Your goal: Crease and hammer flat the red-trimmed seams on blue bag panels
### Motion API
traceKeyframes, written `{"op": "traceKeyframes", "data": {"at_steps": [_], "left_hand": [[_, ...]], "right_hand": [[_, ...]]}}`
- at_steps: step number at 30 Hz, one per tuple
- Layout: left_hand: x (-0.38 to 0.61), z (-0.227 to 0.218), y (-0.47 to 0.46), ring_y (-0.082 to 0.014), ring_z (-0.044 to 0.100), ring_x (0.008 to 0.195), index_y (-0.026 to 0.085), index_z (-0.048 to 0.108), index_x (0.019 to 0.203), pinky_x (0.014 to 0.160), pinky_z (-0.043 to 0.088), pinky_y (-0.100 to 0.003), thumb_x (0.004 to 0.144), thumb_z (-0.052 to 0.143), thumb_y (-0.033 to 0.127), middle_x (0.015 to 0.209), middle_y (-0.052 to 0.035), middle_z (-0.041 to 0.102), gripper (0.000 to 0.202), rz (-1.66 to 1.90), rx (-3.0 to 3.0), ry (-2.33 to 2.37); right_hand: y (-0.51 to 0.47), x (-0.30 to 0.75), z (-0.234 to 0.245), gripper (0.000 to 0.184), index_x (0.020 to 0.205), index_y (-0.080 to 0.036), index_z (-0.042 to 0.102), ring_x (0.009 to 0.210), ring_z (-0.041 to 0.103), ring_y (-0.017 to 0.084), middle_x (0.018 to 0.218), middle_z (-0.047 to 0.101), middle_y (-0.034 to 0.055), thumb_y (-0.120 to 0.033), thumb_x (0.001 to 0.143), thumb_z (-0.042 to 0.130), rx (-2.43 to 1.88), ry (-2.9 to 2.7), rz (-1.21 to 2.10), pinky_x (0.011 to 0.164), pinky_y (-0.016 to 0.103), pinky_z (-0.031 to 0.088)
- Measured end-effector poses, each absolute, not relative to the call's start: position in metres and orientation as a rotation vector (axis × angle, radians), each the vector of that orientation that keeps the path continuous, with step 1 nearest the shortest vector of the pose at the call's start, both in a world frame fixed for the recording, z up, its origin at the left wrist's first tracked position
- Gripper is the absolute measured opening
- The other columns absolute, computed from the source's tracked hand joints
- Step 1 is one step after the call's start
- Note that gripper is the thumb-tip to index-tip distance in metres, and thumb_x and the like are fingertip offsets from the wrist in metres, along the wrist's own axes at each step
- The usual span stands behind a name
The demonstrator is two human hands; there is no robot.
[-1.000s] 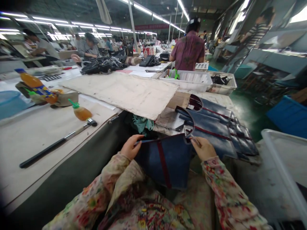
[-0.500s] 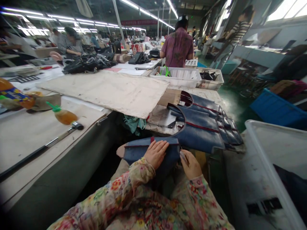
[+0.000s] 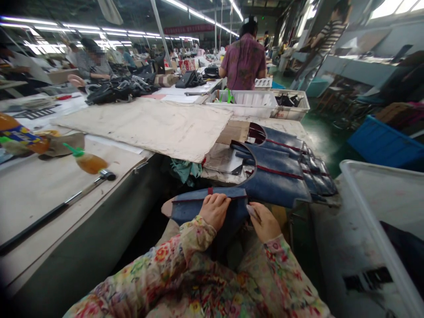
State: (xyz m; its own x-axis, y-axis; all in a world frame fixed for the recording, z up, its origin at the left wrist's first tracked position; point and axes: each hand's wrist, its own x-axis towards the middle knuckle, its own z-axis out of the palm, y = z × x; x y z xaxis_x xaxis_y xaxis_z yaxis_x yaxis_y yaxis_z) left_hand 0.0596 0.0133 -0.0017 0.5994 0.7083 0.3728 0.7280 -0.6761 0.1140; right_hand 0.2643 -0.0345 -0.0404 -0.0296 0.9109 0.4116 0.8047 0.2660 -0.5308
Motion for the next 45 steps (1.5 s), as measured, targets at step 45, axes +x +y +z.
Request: {"op": "traceKeyframes", "data": {"at_steps": [45], "left_hand": [[0.03, -0.004, 0.013, -0.0187, 0.048, 0.098, 0.017, 0.052, 0.112, 0.086, 0.04, -0.033, 0.086, 0.04, 0.022, 0.103, -0.0042, 0.059, 0.029, -0.575, -2.79, -1.321]], "right_hand": [[-0.018, 0.186, -0.016, 0.03, 0.107, -0.014, 0.059, 0.095, 0.048, 0.019, 0.1, 0.058, 0.0086, -0.016, 0.085, 0.039, -1.494, -2.056, -0.088, 0.085, 0.034, 0.044]]}}
